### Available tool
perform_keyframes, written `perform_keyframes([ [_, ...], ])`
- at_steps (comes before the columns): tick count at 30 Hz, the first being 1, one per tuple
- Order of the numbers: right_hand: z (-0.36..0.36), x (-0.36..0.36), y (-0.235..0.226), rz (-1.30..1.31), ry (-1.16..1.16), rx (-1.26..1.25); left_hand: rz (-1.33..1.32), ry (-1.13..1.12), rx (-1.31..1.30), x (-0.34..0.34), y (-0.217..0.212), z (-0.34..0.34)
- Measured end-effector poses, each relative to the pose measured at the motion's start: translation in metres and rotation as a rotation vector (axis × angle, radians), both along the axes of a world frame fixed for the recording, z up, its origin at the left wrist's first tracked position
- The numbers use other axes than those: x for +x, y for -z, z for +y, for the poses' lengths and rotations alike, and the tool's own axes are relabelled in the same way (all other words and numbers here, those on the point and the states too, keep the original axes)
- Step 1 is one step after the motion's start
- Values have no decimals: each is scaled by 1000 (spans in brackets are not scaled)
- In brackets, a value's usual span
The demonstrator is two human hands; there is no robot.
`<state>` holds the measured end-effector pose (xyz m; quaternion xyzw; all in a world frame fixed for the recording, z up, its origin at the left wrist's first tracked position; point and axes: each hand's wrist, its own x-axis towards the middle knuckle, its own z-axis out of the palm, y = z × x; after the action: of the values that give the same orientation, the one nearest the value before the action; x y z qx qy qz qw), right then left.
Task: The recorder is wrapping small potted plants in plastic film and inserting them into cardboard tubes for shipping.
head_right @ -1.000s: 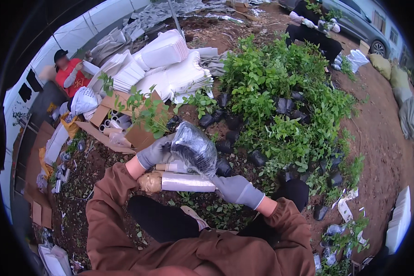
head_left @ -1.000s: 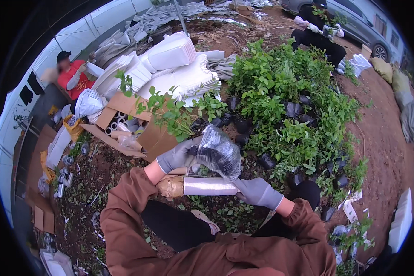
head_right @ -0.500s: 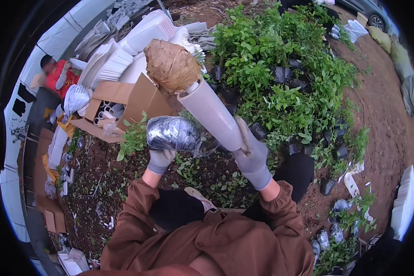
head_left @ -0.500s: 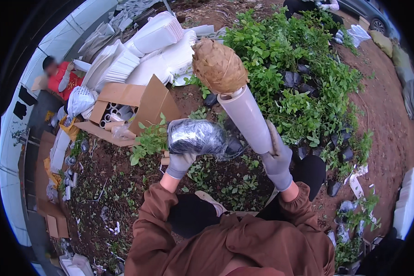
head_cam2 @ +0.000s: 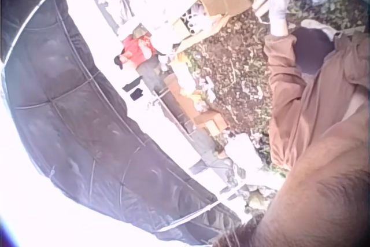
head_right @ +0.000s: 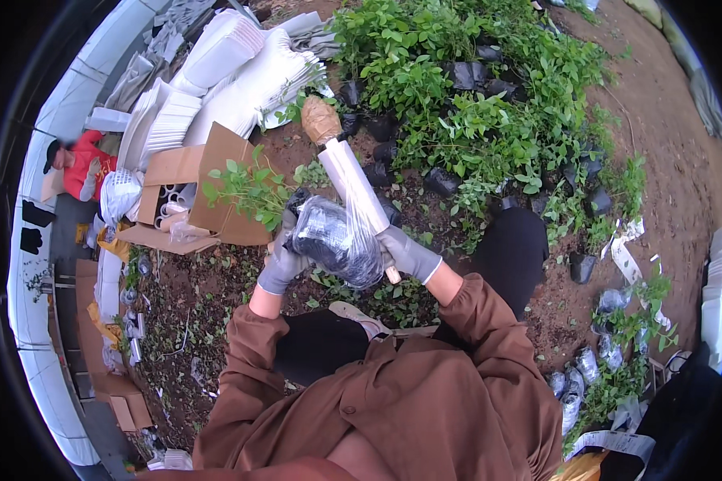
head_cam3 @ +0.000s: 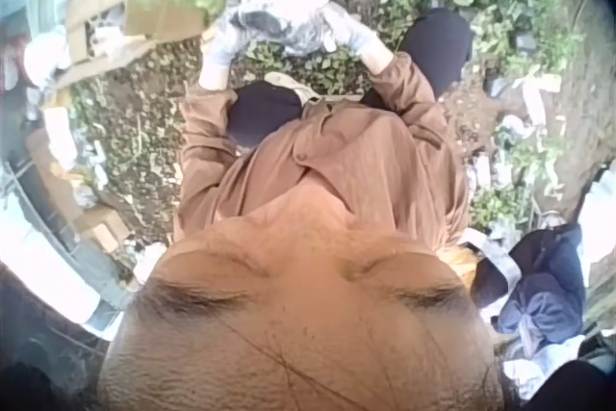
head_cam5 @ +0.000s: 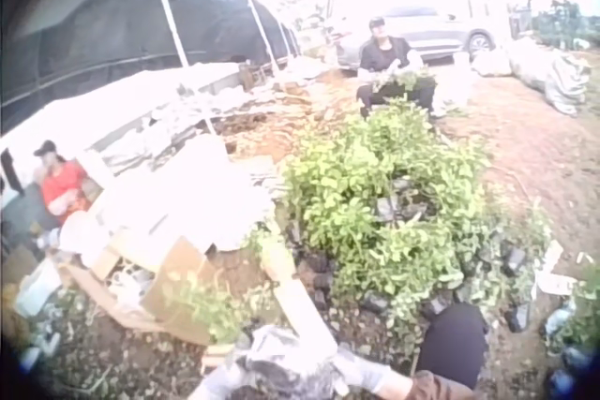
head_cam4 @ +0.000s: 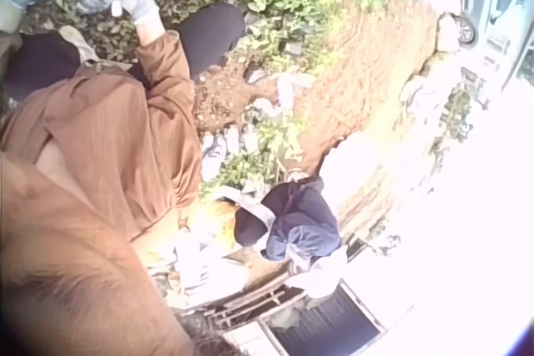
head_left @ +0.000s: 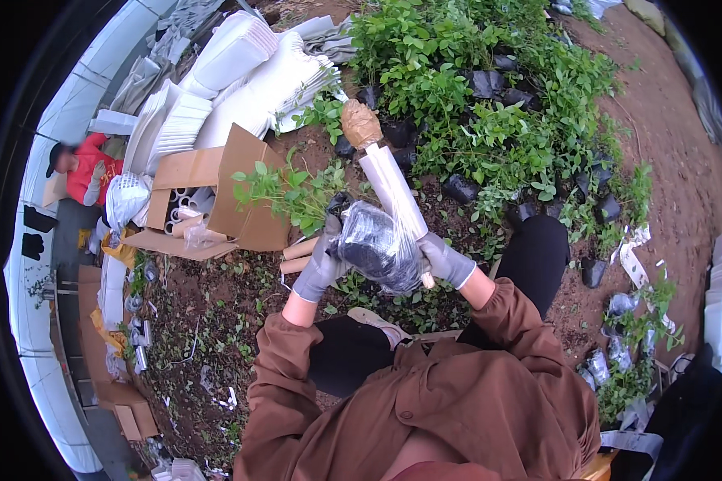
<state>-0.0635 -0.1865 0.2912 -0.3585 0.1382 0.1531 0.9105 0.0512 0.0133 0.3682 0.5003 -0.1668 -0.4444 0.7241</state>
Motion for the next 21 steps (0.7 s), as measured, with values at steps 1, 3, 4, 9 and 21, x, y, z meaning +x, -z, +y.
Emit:
perform_keyframes([
  [1,2,-1,14,91,94,-42,3,-129,46,1,9,-5],
  [3,2,-5,34,33,97,91,-982,78,532,5,24,-5],
  [4,0,-7,40,2,129,129,-1052,-1,557,1,33,-4],
  [9,-28,-23,42,33,-63,-148,-1006,-15,450,-30,62,11],
  [21,-11,-70,1,-147,-215,121,147,3,204,-39,31,37],
])
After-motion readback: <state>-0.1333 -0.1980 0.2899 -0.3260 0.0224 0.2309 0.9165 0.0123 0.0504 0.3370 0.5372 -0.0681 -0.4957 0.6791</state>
